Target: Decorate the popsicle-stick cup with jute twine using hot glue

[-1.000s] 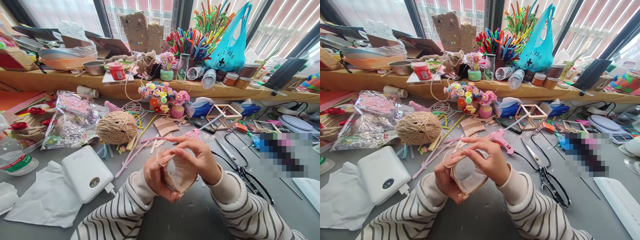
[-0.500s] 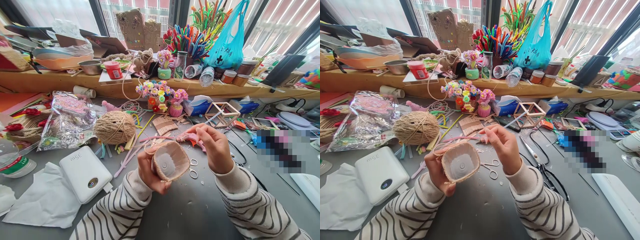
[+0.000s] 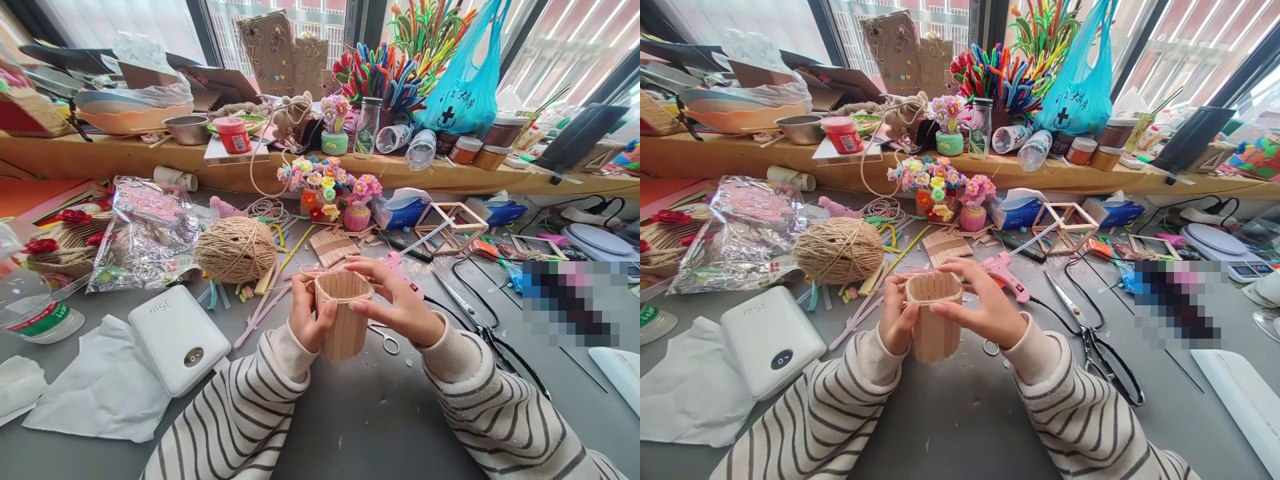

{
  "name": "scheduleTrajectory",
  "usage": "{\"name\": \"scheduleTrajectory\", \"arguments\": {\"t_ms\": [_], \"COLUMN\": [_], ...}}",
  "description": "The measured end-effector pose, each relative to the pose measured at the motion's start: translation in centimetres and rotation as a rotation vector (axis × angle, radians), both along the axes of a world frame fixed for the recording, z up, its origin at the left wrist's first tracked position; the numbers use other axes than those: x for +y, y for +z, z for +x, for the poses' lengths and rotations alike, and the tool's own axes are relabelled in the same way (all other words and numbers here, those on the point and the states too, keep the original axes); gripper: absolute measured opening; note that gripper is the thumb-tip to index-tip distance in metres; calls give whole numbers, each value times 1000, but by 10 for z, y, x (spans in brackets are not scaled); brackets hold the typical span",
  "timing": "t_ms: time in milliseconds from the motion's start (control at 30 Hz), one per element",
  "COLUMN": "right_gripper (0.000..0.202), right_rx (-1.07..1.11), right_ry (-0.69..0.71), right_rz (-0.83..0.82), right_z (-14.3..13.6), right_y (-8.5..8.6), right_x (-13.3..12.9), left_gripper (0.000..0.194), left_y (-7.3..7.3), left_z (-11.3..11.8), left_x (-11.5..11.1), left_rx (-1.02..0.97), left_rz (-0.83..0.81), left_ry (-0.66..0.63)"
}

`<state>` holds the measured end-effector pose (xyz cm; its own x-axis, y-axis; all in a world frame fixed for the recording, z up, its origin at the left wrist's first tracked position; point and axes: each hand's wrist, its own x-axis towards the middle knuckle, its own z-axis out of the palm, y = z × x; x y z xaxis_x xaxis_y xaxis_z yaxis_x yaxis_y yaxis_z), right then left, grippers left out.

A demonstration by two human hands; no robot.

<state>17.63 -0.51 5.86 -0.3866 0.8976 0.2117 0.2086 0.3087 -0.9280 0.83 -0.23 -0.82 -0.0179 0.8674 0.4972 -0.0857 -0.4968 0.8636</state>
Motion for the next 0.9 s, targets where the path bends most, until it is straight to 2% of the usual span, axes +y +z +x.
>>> {"name": "scheduleTrajectory", "arguments": {"t_ms": [133, 433, 900], "right_gripper": [21, 26, 26], "right_rx": [-81, -54, -37], "right_ry": [-42, -63, -73], "right_rz": [144, 138, 134], "right_z": [3, 3, 3], "right_y": [1, -4, -6], "right_x": [2, 5, 5], "left_gripper": [48, 55, 59], "left_y": [2, 0, 10], "left_z": [2, 0, 3], "left_x": [-2, 0, -2], "left_rx": [3, -16, -36], "left_rz": [-82, -206, -306], "left_ry": [-40, -66, -69]}}
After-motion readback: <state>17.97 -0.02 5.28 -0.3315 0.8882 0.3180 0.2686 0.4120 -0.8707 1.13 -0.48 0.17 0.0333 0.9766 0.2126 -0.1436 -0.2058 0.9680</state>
